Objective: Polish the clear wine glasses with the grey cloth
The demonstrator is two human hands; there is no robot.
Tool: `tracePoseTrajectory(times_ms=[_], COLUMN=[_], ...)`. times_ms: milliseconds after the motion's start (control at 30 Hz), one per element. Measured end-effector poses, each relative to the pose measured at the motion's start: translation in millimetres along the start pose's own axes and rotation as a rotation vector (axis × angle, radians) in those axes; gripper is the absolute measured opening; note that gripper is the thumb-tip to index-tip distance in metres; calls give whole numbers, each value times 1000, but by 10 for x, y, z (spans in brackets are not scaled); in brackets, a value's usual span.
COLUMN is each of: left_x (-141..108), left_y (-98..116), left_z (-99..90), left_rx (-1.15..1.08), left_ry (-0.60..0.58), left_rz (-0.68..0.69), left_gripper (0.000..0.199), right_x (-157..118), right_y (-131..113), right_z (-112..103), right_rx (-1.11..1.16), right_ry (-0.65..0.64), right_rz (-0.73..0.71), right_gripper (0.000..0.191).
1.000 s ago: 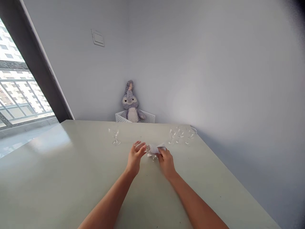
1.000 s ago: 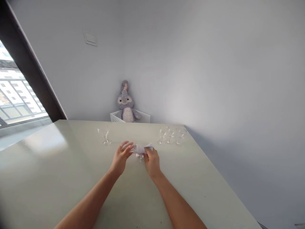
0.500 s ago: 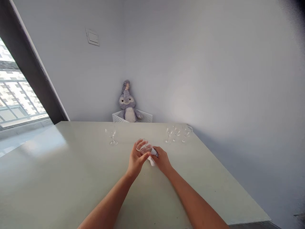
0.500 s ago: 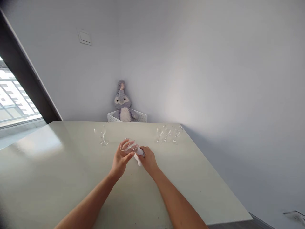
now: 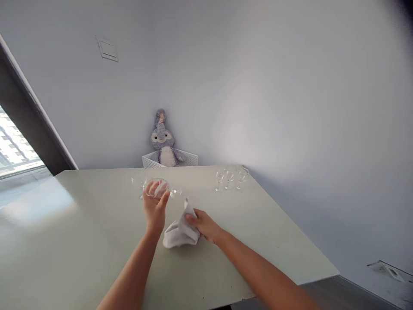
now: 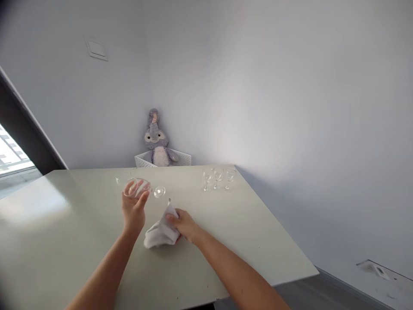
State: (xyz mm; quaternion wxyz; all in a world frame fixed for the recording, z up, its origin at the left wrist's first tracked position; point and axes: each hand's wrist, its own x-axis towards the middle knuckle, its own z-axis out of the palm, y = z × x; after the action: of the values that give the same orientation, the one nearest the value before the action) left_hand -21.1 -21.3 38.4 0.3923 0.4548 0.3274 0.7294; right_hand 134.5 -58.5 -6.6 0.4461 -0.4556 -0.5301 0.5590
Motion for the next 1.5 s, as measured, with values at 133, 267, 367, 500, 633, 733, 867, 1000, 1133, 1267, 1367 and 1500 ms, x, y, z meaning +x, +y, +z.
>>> tracePoseTrajectory(times_ms=[133,267,367,500,633,733,867,1000,1133,1267,1367,1500], left_x=[-1,-245,-448,-545,-510,-495,-487,-475,-479,-481,-469,-441], left_y=[7,-54,-130,-245,-346,-409,-473,-503,-522,-554,-548,-470], left_z=[1,169,275,305,278,263,247,235,230,221,227,249], left_rx=[62,113,100,196,436,481,478,442,417,411,407,373], left_ry=[5,-145,-344,-537,-495,-415,-373,-321,-310,-316,-299,-255], left_rz=[59,115,32,32,33,-68,-126,-149,-181,-185,-187,-224], left_gripper=[56,57,61,74,66,49,44,42,43,42,42,40], right_x=[-118,-132,-75,27,128,200,293,401,510,514,428,384], right_y=[-141,-330,-347,-207,-42,55,146,187,189,197,207,204], right_z=[-149,-213,-184,-320,-737,-1029,-1211,-1242,-1233,-1345,-1598,-2007], right_rx=[-831,-1158,-1226,-1178,-1006,-940,-925,-900,-859,-770,-672,-518], right_ry=[44,240,269,258,455,546,575,578,575,557,615,802], right_rz=[-136,-298,-351,-265,-60,107,165,174,158,142,146,161], right_gripper=[57,47,29,21,28,30,30,29,28,23,31,46])
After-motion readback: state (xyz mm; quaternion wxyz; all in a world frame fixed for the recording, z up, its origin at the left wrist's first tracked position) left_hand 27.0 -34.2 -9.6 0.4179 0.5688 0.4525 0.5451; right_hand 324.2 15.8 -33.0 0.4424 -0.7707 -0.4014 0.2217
